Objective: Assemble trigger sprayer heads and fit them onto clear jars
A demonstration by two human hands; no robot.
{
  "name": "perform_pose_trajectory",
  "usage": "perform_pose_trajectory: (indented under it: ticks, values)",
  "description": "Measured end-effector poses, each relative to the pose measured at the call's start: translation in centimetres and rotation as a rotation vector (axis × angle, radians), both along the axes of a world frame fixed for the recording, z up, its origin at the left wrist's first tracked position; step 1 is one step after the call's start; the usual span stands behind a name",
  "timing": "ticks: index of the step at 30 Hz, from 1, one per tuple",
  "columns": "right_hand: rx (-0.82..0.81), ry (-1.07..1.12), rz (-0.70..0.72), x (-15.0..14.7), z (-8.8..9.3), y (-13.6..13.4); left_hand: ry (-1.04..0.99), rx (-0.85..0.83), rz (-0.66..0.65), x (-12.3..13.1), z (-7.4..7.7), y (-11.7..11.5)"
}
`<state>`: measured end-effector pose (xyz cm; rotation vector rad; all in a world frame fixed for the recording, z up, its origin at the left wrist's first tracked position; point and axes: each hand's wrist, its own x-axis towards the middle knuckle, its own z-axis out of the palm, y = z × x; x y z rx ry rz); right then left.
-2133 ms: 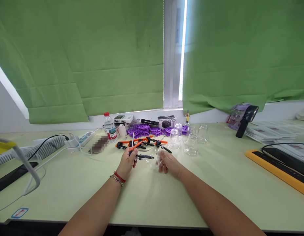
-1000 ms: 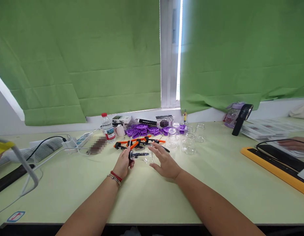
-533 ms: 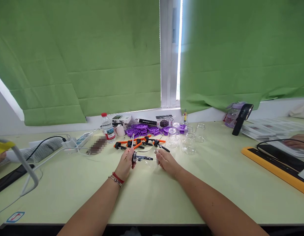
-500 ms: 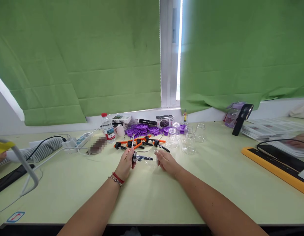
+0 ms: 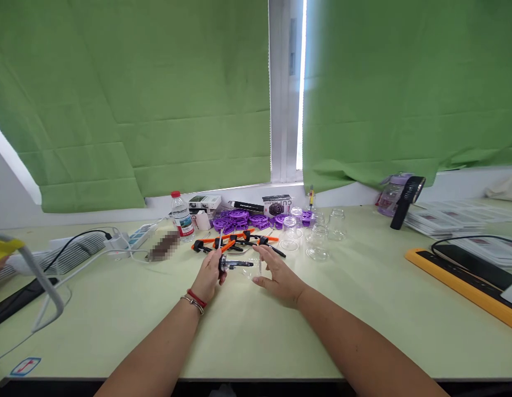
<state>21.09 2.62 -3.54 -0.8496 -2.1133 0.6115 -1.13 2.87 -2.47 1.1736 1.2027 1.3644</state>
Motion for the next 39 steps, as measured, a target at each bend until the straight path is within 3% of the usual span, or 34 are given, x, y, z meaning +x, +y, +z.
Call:
perform_pose_trajectory:
  ticks: [7, 10, 12, 17, 19, 21, 24, 31, 39]
  values:
    - [-0.64, 0.26, 0.009, -0.5, -0.4, 0.6, 0.04, 0.058, -0.056, 0.6, 0.4, -0.7]
    - [-0.732, 0.251, 0.005, -0.4, -0.5, 0.8, 0.03, 0.057, -0.061, 0.7, 0.4, -0.8]
    - [-0.623, 0.225, -0.025, -0.3, -0.4, 0.8, 0.016, 0.042, -0.042, 0.6, 0.2, -0.5]
    - [0.028, 0.048, -0.012, -0.1, 0.0, 0.3, -0.028, -0.005, 0.044, 0.0, -0.2, 0.3]
    - [0.128, -0.001, 0.001, -0.2, 0.1, 0.1, -0.032, -0.014, 0.054, -0.1, -0.3, 0.3]
    - [0.115, -0.002, -0.007, -0.1, 0.3, 0.0, -0.024, -0.016, 0.044, -0.1, -0.1, 0.2]
    - [-0.035, 0.056, -0.014, 0.1, 0.3, 0.1, 0.001, -0.004, 0.009, 0.1, 0.2, -0.2]
    - [-0.605, 0.275, 0.083, 0.0, 0.2, 0.3, 0.075, 0.035, -0.041, 0.5, 0.8, -0.7]
    - [-0.877, 0.415, 0.131, -0.5, 0.7, 0.2, 0.098, 0.09, -0.049, 1.0, 1.1, -1.1]
